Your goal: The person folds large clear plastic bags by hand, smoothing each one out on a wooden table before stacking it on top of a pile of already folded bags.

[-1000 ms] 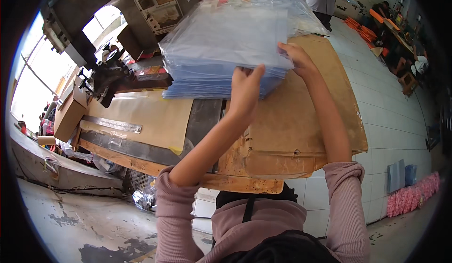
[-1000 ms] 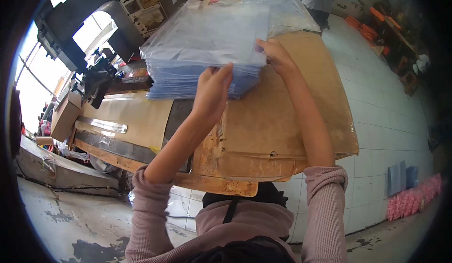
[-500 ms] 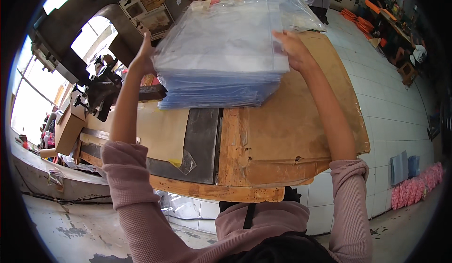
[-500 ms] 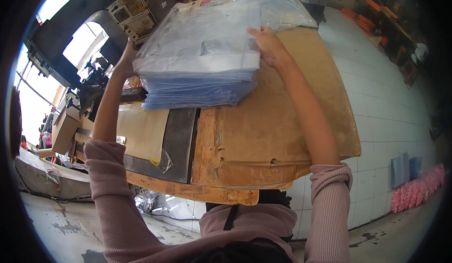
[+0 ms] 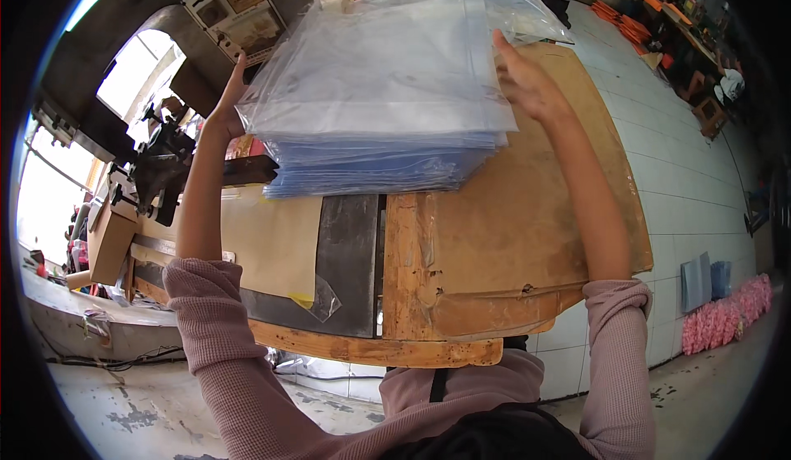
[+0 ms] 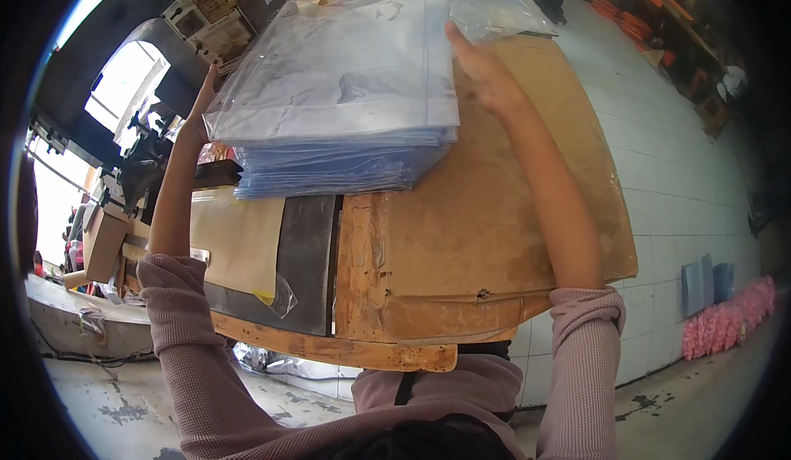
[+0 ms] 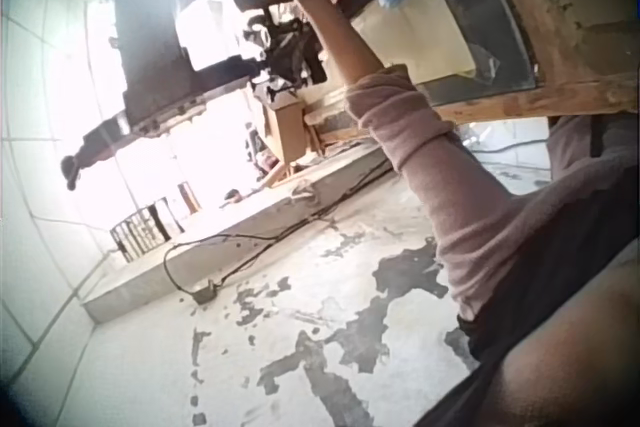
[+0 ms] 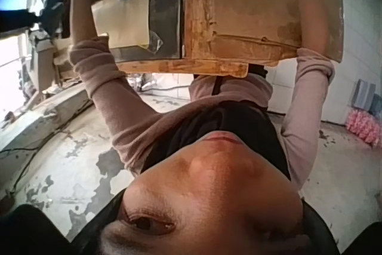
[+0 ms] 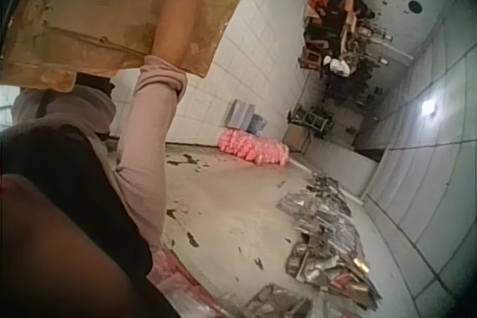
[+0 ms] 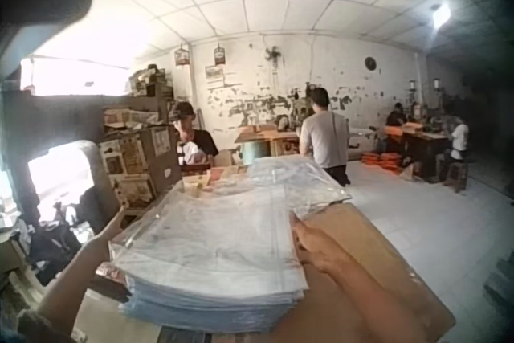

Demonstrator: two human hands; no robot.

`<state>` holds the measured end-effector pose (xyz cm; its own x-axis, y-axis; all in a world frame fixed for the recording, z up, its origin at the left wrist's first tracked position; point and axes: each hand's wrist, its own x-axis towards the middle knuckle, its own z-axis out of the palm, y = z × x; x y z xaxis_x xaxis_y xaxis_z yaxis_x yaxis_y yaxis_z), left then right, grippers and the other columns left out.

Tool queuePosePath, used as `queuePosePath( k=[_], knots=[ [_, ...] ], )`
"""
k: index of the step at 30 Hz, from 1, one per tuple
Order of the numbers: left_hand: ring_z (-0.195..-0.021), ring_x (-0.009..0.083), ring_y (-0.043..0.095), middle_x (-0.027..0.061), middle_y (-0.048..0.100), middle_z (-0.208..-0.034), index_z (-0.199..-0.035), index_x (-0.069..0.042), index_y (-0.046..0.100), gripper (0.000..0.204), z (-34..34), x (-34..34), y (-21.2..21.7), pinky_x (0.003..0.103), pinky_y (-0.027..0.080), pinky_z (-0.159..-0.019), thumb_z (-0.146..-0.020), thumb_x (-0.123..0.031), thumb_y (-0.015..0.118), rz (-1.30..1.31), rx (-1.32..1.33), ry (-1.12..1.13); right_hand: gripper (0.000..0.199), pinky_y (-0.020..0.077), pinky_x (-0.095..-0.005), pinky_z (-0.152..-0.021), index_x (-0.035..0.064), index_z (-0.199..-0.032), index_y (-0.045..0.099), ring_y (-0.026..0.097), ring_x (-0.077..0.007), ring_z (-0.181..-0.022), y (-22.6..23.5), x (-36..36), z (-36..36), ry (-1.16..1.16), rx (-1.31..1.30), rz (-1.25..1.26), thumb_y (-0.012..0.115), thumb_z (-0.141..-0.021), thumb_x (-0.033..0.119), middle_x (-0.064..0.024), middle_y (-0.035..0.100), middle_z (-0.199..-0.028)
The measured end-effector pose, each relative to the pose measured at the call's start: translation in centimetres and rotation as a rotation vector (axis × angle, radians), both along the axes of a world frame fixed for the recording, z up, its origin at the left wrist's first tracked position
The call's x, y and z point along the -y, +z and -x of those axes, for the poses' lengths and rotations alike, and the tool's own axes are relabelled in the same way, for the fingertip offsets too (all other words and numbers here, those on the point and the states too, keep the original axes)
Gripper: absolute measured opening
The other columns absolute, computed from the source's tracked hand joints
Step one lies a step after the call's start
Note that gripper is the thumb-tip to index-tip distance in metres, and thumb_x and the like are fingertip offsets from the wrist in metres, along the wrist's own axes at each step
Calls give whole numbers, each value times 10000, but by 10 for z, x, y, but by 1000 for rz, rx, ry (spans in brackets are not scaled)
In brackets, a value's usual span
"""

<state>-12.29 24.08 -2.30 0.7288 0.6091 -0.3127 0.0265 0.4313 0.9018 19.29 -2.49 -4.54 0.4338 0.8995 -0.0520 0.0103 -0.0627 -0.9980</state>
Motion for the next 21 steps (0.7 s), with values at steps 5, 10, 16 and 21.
queuePosePath(
  k=[5, 10, 16, 21],
  knots=[
    [-763, 170, 649, 95, 646, -945, -1161, -44, 562, 593, 11, -44, -18, 296, 558, -686, -843, -542, 509, -103, 107, -60, 667, 432, -367, -888, 35, -1325, 359, 506, -225, -1086, 12, -18, 43, -46, -427, -105, 345, -907, 554, -115, 481, -1250],
    [-819, 157, 634, 76, 633, -1030, -1188, -58, 550, 551, 14, -25, -22, 281, 529, -731, -866, -502, 504, -563, 109, 178, 710, 389, -381, -967, 13, -1345, 317, 469, -250, -1148, 3, -20, 28, 51, -454, -131, 339, -902, 567, -144, 432, -1307],
    [-1155, 205, 479, 157, 501, -1258, -1312, -32, 420, 627, 64, 51, 56, 342, 381, -971, -915, -515, 375, -658, -444, 501, 784, 198, -461, -1062, 1, -1377, 254, 215, -301, -1342, -21, 16, -52, -218, 732, -129, 279, -887, 613, -198, 263, -1428],
    [-1188, 258, 467, 126, 532, -1233, -1246, -9, 480, 458, 74, 191, 13, 356, 330, -999, -914, -318, 415, -1151, -362, 360, 776, 93, -608, -1037, 54, -1392, 258, 154, -324, -1362, -86, 69, -83, -74, 1268, 490, 301, -865, 622, -201, 190, -1456]
  ],
)
